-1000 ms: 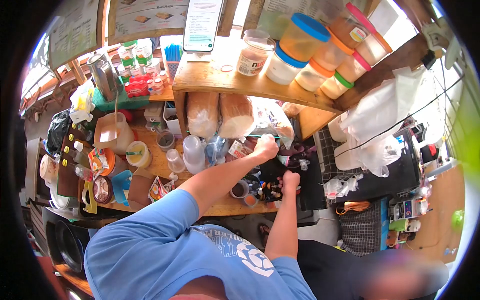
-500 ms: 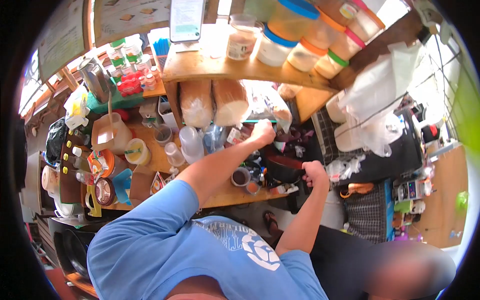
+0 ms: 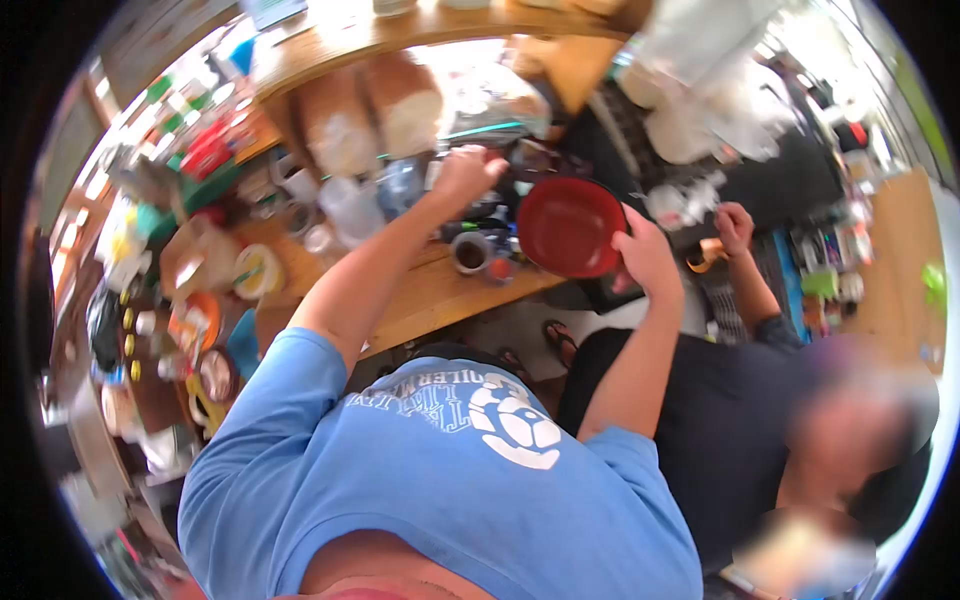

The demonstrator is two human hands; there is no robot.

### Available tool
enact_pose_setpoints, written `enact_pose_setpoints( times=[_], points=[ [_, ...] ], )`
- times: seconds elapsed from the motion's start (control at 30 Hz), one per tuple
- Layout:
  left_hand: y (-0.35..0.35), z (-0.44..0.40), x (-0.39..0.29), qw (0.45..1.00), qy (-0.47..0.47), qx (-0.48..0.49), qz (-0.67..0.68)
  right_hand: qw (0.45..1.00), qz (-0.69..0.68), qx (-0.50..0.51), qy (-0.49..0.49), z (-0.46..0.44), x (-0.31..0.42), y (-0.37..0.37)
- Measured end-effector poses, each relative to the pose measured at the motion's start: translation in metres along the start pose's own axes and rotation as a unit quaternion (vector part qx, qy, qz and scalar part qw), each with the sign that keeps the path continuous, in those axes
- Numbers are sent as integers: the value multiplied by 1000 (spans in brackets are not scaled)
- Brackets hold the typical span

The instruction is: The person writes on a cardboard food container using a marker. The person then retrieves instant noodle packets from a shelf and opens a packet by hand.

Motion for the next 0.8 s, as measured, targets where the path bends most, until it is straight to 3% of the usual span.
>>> enact_pose_setpoints(
  times=[0.1, 0.13, 0.23, 0.3, 0.37, 0.43, 0.5, 0.53, 0.6, 0.7, 0.8],
  points=[
    [-91, 82, 12, 991, 63, 91, 72, 993, -99, 54, -45, 3, -2, 50],
    [-107, 108, 26, 993, 101, 45, 27, 989, -117, 87, -23, 4, -6, 66],
    [-221, 203, 58, 975, 27, 206, 77, 975, -138, 177, 11, 13, -19, 124],
    [-283, 251, 96, 975, 28, 204, 87, 959, -155, 234, 34, 19, -34, 161],
    [-332, 284, 162, 989, -28, 64, 130, 948, -164, 262, 71, 20, -55, 200],
    [-382, 308, 217, 972, -209, -83, 75, 955, -149, 241, 90, 28, -65, 232],
    [-401, 319, 296, 929, -239, -212, -190, 958, -152, 223, 98, 33, -80, 261],
    [-397, 320, 319, 930, -237, -208, -189, 961, -156, 204, 99, 34, -89, 276],
    [-384, 320, 354, 869, -288, -141, -377, 962, -178, 174, 113, 37, -111, 302],
    [-365, 318, 385, 856, -288, -143, -405, 960, -213, 123, 136, 40, -141, 336],
    [-370, 323, 379, 885, -281, -131, -349, 957, -238, 86, 145, 41, -166, 363]
  ],
)
Point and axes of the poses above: each hand's wrist, its own z-axis away from the middle knuckle, its own y-axis out of the palm, x = y × z, the point moved 3 cm from there along -z, towards the middle knuckle, and after that the axes turned 13 degrees about -y, right-handed, at the moved point
